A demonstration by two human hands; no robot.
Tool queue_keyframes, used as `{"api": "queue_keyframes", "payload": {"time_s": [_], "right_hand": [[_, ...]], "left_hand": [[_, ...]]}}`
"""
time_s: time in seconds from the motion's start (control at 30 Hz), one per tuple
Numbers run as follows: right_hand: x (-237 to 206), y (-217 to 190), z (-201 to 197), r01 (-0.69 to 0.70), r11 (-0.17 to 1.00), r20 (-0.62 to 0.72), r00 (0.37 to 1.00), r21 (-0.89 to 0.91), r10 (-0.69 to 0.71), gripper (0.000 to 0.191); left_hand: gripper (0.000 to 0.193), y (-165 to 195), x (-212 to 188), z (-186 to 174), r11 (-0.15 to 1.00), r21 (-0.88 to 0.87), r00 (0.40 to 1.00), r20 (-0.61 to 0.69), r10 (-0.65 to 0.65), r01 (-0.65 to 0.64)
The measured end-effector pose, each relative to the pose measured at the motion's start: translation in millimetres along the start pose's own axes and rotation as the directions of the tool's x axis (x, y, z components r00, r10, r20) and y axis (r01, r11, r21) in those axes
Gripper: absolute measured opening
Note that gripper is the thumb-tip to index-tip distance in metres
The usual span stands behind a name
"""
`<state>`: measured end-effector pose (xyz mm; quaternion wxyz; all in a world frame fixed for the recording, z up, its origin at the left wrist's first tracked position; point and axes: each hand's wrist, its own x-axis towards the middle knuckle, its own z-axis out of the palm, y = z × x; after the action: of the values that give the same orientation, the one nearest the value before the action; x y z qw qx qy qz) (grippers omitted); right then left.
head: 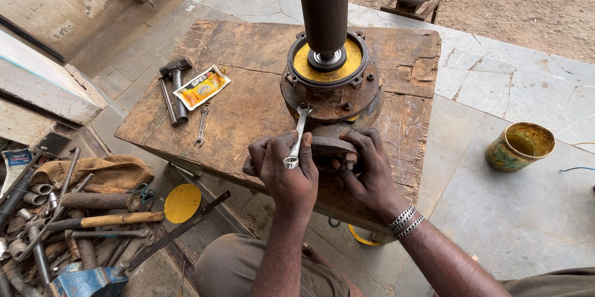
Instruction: The person tightens bolts on a pump/motor housing mounted on a wooden workbench, using a spanner wrench by hand while steadying the housing with the other hand. They reposition around the housing to reach different bolts and occasionally set the wrench down and pick up another one.
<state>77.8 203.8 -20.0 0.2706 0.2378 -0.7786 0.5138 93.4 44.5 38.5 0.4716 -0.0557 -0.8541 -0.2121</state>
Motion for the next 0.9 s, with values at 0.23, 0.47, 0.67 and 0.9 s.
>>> {"api": "queue_keyframes", "payload": {"time_s": [0.23,0.47,0.67,0.9], "right_hand": [[0,0,0,0.006,1.0,-0.003,1.0,0.01,-0.006,0.042],[0,0,-1,0.012,1.0,0.004,1.0,0.002,-0.012,0.047],[1,2,0,0.015,1.0,0.004,1.0,0.019,-0.015,0.047],[4,1,-1,0.011,1.0,-0.004,1.0,0.023,-0.011,0.047]], "left_hand": [[0.019,-2,2,2,0.997,0.032,0.997,-0.009,0.071,-0.071],[0.014,-10,-4,2,0.985,-0.02,0.985,0.016,0.173,-0.173],[0.014,-30,-12,21,0.948,-0.318,0.999,-0.038,0.016,-0.027],[0.018,-40,-11,15,0.785,-0.572,0.97,0.112,-0.215,0.24]]}}
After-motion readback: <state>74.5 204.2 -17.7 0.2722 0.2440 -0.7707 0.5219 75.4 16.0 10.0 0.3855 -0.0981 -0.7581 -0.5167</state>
